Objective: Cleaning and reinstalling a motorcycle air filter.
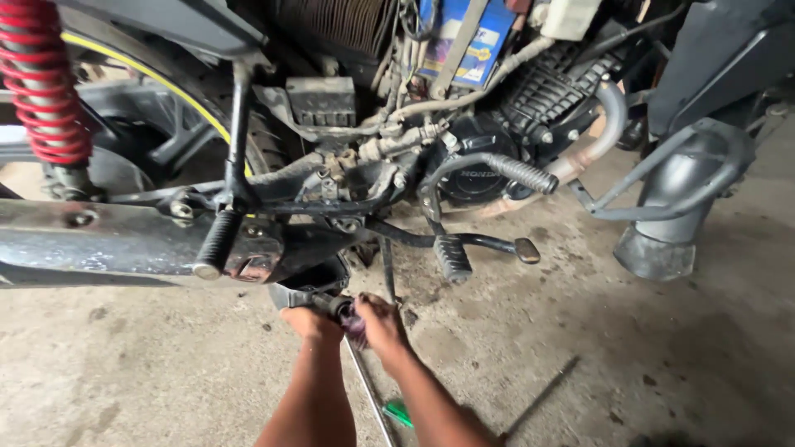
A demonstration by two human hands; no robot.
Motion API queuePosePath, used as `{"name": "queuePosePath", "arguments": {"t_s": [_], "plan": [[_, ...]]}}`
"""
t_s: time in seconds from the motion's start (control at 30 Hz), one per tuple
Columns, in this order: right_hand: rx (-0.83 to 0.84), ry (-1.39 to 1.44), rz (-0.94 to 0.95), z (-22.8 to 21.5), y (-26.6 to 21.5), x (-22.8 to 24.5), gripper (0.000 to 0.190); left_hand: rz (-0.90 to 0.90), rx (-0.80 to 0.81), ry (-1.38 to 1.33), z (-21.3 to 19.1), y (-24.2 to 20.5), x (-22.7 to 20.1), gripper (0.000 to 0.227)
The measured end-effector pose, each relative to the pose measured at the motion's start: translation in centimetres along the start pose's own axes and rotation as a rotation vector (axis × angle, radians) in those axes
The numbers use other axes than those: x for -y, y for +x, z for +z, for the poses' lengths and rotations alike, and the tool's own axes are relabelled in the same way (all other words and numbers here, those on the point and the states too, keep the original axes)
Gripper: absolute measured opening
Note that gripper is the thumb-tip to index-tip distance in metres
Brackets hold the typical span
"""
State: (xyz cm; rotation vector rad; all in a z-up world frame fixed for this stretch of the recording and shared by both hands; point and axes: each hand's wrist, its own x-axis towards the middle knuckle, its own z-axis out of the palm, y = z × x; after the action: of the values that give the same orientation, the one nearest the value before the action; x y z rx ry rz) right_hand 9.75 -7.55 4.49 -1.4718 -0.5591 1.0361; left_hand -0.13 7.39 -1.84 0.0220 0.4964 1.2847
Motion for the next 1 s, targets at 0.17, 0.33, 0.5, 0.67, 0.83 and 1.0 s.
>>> {"name": "queuePosePath", "arguments": {"t_s": [0.17, 0.33, 0.5, 0.67, 0.83, 1.0], "plan": [[-0.104, -0.200, -0.037, 2.9, -5.7, 2.8, 0.060, 0.028, 0.023, 0.079, 1.7, -5.1, -1.8, 0.064], [-0.593, -0.314, -0.341, 3.0, -5.4, 2.8, 0.036, 0.042, -0.043, 0.103, 10.6, -14.2, -4.5, 0.067], [-0.378, -0.215, -0.335, 2.1, -10.5, 5.9, 0.029, 0.040, -0.188, 0.128, 10.6, -20.3, -5.8, 0.069], [-0.262, -0.274, -0.091, 2.6, -14.9, 10.2, 0.032, 0.038, -0.314, 0.135, 8.8, -20.1, -7.2, 0.072], [-0.398, -0.718, -0.256, 3.5, -16.0, 9.4, 0.036, -0.026, -0.417, 0.149, 6.9, -16.8, -4.8, 0.075], [-0.241, -0.464, -0.378, 2.9, -16.0, 6.2, 0.036, -0.084, -0.524, 0.163, 5.2, -14.8, -3.4, 0.079]]}}
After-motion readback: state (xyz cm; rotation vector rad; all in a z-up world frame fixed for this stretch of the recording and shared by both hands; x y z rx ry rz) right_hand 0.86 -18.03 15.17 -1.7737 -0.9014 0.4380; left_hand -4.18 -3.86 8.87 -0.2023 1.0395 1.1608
